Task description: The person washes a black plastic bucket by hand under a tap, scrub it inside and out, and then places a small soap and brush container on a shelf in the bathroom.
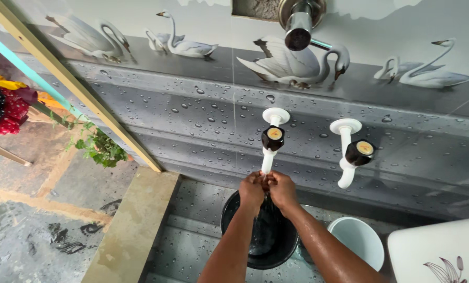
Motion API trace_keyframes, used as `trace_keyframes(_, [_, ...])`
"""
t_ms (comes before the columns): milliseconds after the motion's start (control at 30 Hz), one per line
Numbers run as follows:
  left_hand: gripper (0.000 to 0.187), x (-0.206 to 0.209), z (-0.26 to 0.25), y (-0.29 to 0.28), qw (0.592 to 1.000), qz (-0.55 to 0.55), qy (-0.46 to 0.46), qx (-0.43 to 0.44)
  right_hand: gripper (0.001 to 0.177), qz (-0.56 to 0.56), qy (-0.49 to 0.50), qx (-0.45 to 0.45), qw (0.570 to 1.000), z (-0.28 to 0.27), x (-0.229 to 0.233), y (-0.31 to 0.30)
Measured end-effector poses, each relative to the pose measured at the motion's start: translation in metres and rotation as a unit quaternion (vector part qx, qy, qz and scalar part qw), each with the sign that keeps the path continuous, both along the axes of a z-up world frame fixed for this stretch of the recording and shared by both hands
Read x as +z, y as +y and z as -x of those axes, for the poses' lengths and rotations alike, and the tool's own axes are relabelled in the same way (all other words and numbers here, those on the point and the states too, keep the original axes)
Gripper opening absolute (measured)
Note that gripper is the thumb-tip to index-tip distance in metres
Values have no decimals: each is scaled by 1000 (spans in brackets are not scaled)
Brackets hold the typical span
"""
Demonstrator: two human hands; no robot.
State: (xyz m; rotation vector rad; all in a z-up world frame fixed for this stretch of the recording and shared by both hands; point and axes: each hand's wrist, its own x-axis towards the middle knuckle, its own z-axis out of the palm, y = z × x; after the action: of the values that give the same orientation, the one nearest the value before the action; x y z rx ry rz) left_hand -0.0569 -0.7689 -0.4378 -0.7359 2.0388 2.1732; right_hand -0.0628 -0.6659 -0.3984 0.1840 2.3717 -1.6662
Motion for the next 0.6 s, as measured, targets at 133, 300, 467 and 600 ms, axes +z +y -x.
trace_keyframes(133, [28, -20, 14, 6, 987, -144, 1, 67, 34, -64, 13, 35, 997, -7, 31, -1])
trace_keyframes(300, [28, -26, 26, 9, 932, -327, -1, 158, 34, -91, 263, 120, 953, -23, 42, 7])
trace_keyframes(467, [27, 6, 22, 16, 964, 254, -61, 43, 22, -218, 435, 72, 871, -29, 81, 17])
trace_keyframes(600, [43, 66, 18, 12, 959, 280, 1, 30, 25, -260, 553, 22, 791, -9, 142, 14])
